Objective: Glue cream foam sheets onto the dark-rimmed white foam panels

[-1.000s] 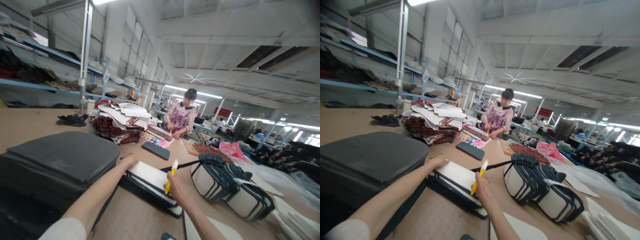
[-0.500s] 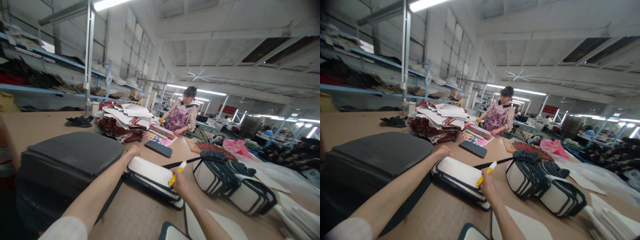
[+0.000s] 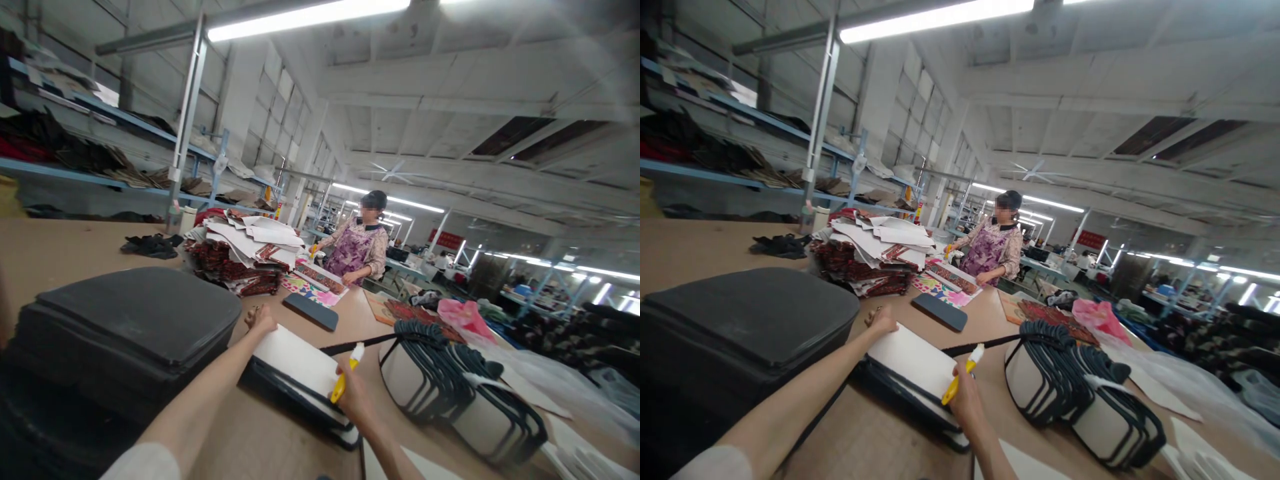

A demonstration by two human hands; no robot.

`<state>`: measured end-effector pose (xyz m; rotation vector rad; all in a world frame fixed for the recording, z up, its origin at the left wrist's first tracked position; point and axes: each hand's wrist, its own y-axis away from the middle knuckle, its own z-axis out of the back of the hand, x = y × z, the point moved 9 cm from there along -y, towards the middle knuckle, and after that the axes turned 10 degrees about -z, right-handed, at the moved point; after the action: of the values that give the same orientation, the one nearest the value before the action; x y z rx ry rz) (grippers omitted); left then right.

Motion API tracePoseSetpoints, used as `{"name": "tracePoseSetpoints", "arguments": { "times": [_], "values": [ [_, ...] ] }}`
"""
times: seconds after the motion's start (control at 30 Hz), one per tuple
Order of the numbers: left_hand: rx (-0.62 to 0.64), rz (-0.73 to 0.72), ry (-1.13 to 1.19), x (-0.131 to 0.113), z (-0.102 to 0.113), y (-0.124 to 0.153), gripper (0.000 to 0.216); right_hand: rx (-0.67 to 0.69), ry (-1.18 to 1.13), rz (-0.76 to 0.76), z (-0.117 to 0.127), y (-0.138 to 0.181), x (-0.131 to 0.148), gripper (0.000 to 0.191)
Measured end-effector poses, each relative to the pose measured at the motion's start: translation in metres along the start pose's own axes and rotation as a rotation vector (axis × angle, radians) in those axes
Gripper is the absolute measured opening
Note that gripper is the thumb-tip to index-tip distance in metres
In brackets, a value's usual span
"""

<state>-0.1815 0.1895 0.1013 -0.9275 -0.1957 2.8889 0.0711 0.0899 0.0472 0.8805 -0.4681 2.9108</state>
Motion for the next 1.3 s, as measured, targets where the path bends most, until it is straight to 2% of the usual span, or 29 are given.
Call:
{"name": "tracePoseSetpoints", "arguments": {
  "times": [0.1, 0.17, 0.23, 0.33, 0.4, 0.43, 0.5, 0.57, 0.63, 0.7, 0.77, 0.83, 0.93, 1.07, 1.17, 1.23, 1.3],
  "values": [
    [-0.024, -0.025, 0.202, -0.019, 0.025, 0.002, 0.027, -0.041, -0.101, -0.023, 0.019, -0.002, 0.009, 0.041],
    [-0.023, -0.125, 0.354, -0.043, 0.052, 0.009, 0.026, -0.101, -0.188, -0.02, 0.047, -0.004, 0.022, 0.047],
    [-0.023, -0.235, 0.486, -0.07, 0.084, 0.023, 0.027, -0.181, -0.283, -0.008, 0.088, -0.004, 0.037, 0.052],
    [-0.007, -0.373, 0.683, -0.112, 0.125, 0.056, 0.038, -0.32, -0.394, 0.001, 0.165, 0.011, 0.048, 0.06],
    [0.01, -0.445, 0.898, -0.138, 0.14, 0.083, 0.046, -0.396, -0.427, -0.017, 0.212, 0.035, 0.045, 0.066],
    [0.038, -0.453, 0.967, -0.148, 0.139, 0.097, 0.05, -0.431, -0.429, -0.038, 0.231, 0.052, 0.039, 0.069],
    [0.151, -0.417, 0.983, -0.161, 0.119, 0.124, 0.061, -0.47, -0.411, -0.109, 0.258, 0.092, 0.019, 0.075],
    [0.284, -0.401, 0.899, -0.166, 0.083, 0.152, 0.075, -0.452, -0.377, -0.209, 0.265, 0.135, -0.011, 0.079],
    [0.339, -0.455, 0.782, -0.166, 0.045, 0.177, 0.083, -0.411, -0.335, -0.319, 0.258, 0.178, -0.046, 0.08],
    [0.346, -0.543, 0.647, -0.162, 0.009, 0.198, 0.08, -0.407, -0.276, -0.403, 0.247, 0.216, -0.08, 0.077],
    [0.382, -0.598, 0.505, -0.156, -0.025, 0.215, 0.072, -0.413, -0.184, -0.436, 0.234, 0.244, -0.105, 0.073],
    [0.411, -0.625, 0.387, -0.15, -0.05, 0.227, 0.068, -0.424, -0.096, -0.447, 0.221, 0.263, -0.121, 0.068],
    [0.414, -0.653, 0.246, -0.144, -0.069, 0.237, 0.065, -0.44, -0.034, -0.439, 0.204, 0.277, -0.135, 0.064],
    [0.416, -0.689, 0.07, -0.14, -0.079, 0.242, 0.05, -0.434, 0.018, -0.409, 0.189, 0.282, -0.145, 0.055],
    [0.503, -0.708, 0.067, -0.137, -0.086, 0.249, 0.044, -0.381, 0.062, -0.388, 0.183, 0.28, -0.146, 0.05],
    [0.592, -0.729, 0.095, -0.136, -0.089, 0.258, 0.054, -0.292, 0.107, -0.36, 0.177, 0.276, -0.142, 0.051],
    [0.684, -0.757, 0.096, -0.133, -0.091, 0.269, 0.077, -0.244, 0.18, -0.354, 0.178, 0.273, -0.132, 0.052]
  ]
}}
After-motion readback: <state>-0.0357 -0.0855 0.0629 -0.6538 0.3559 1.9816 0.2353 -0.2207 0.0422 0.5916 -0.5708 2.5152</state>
